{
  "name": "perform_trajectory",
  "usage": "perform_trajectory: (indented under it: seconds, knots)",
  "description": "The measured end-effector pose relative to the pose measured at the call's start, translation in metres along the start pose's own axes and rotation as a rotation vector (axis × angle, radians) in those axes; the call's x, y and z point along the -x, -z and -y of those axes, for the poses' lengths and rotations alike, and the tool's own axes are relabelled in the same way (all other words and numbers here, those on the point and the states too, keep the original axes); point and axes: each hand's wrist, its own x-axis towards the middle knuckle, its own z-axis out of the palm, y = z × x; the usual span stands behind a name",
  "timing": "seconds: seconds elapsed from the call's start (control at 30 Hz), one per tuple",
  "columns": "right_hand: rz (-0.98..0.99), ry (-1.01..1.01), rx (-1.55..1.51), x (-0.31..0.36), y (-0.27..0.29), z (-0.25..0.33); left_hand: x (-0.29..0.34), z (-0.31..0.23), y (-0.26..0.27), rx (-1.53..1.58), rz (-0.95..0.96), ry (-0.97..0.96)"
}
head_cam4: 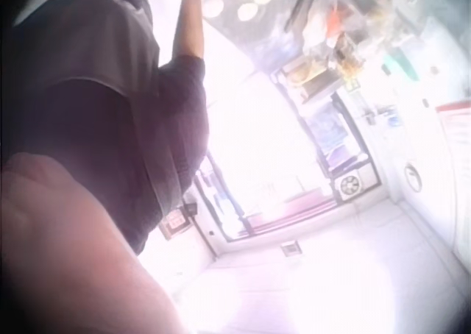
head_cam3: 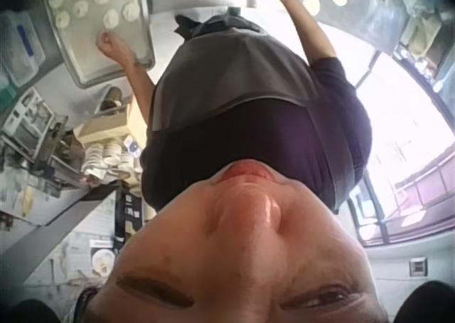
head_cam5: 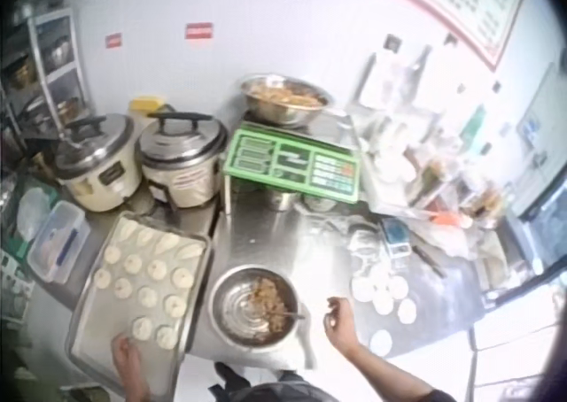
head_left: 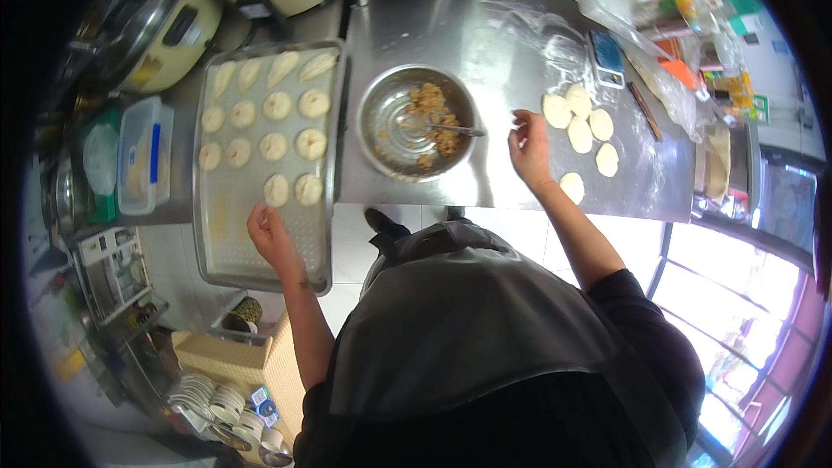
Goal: The person fills round dough pieces with a crumbly filling from a metal bowl, pleats the edges to seal them, and places the finished buns on a perforated tray. The process is repeated for multiple buns.
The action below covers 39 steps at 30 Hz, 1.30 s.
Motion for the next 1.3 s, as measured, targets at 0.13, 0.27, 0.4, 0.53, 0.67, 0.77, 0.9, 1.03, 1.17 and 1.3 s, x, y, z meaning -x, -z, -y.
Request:
perform_trajectory:
  seconds: [0.13,0.27,0.4,0.53,0.67,0.77,0.9,1.03,1.17,1.3]
  knots:
    - [-0.043,-0.332,0.308,0.015,0.071,-0.129,0.04,-0.038,-0.069,0.04,0.072,-0.135]
    - [0.021,-0.201,0.284,-0.011,0.09,-0.203,0.092,-0.067,-0.138,-0.007,0.252,-0.223]
    - [0.132,0.18,0.37,-0.07,0.078,-0.22,0.14,-0.092,-0.195,0.01,0.364,-0.27]
    - [0.377,0.116,0.592,-0.113,0.072,-0.218,0.178,-0.102,-0.215,0.01,0.42,-0.28]
    - [0.574,0.013,0.508,-0.137,0.078,-0.217,0.198,-0.093,-0.215,-0.045,0.403,-0.298]
    - [0.63,0.126,0.381,-0.136,0.083,-0.192,0.205,-0.081,-0.213,-0.018,0.399,-0.164]
    - [0.697,0.268,-0.046,-0.104,0.094,-0.114,0.204,-0.071,-0.219,0.002,0.494,-0.073]
    - [0.941,0.127,-0.456,-0.066,0.088,-0.016,0.196,-0.078,-0.236,0.404,0.801,0.173]
    - [1.016,0.089,-0.366,-0.061,0.059,0.036,0.189,-0.085,-0.237,0.969,0.987,0.639]
    - [0.548,0.508,0.163,-0.069,0.0,0.039,0.183,-0.069,-0.208,0.689,0.803,0.568]
